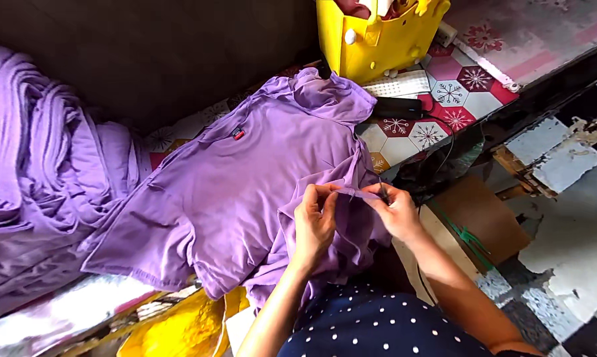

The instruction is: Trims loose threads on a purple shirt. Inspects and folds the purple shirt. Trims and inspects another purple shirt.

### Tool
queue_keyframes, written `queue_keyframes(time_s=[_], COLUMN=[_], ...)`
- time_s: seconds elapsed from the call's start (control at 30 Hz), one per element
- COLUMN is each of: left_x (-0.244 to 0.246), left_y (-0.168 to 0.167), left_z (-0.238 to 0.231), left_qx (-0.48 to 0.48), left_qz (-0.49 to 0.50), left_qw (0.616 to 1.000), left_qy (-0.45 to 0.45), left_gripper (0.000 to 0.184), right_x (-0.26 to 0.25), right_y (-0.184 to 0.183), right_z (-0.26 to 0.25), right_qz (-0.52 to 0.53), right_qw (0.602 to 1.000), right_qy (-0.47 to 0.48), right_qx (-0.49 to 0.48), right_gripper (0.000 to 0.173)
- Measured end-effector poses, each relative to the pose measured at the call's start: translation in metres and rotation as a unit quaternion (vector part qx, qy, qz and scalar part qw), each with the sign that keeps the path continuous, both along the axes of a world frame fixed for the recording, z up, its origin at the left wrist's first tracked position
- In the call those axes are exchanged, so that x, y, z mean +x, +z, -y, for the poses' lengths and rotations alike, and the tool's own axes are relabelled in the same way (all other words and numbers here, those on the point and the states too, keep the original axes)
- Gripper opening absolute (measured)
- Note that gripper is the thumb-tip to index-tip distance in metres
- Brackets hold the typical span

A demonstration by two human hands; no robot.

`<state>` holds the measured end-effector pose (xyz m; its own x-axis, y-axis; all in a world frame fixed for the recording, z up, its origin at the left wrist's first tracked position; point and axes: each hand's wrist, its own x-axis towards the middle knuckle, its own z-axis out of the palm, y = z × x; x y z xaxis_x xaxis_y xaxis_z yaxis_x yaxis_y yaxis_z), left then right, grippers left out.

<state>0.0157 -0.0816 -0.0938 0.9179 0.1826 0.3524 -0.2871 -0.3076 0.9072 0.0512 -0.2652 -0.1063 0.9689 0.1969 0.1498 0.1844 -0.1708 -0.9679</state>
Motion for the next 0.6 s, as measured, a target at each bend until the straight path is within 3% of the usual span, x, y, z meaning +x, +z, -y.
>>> queue_keyframes(time_s=[0.1, 0.2, 0.27, 0.33, 0.43, 0.5, 0.6], left_x=[-0.006, -0.005, -0.004, -0.006, -0.009, -0.011, -0.010], left_y=[-0.008, -0.033, -0.042, -0.043, -0.036, -0.034, -0.034], left_z=[-0.016, -0.018, -0.016, -0.014, -0.010, -0.008, -0.005], left_qx=[-0.097, -0.142, -0.135, -0.112, -0.087, -0.067, -0.020], left_qz=[-0.098, -0.199, -0.237, -0.242, -0.208, -0.174, -0.142], left_qw=[0.988, 0.965, 0.959, 0.962, 0.973, 0.981, 0.987], left_qy=[-0.069, -0.097, -0.076, -0.052, -0.039, -0.050, -0.073], left_gripper=[0.006, 0.008, 0.007, 0.007, 0.006, 0.005, 0.001], right_x=[0.014, 0.026, 0.028, 0.019, 0.002, -0.009, -0.008], right_y=[0.000, -0.028, -0.042, -0.042, -0.028, -0.016, -0.006], right_z=[0.017, 0.010, 0.003, 0.000, -0.004, -0.010, -0.014], right_qz=[-0.162, -0.224, -0.184, -0.062, 0.097, 0.079, -0.042], right_qw=[0.977, 0.971, 0.979, 0.981, 0.977, 0.985, 0.989], right_qy=[0.079, 0.067, 0.035, -0.037, -0.112, -0.081, -0.013], right_qx=[0.110, 0.039, -0.080, -0.181, -0.152, -0.127, -0.140], right_gripper=[0.018, 0.025, 0.023, 0.018, 0.015, 0.020, 0.016])
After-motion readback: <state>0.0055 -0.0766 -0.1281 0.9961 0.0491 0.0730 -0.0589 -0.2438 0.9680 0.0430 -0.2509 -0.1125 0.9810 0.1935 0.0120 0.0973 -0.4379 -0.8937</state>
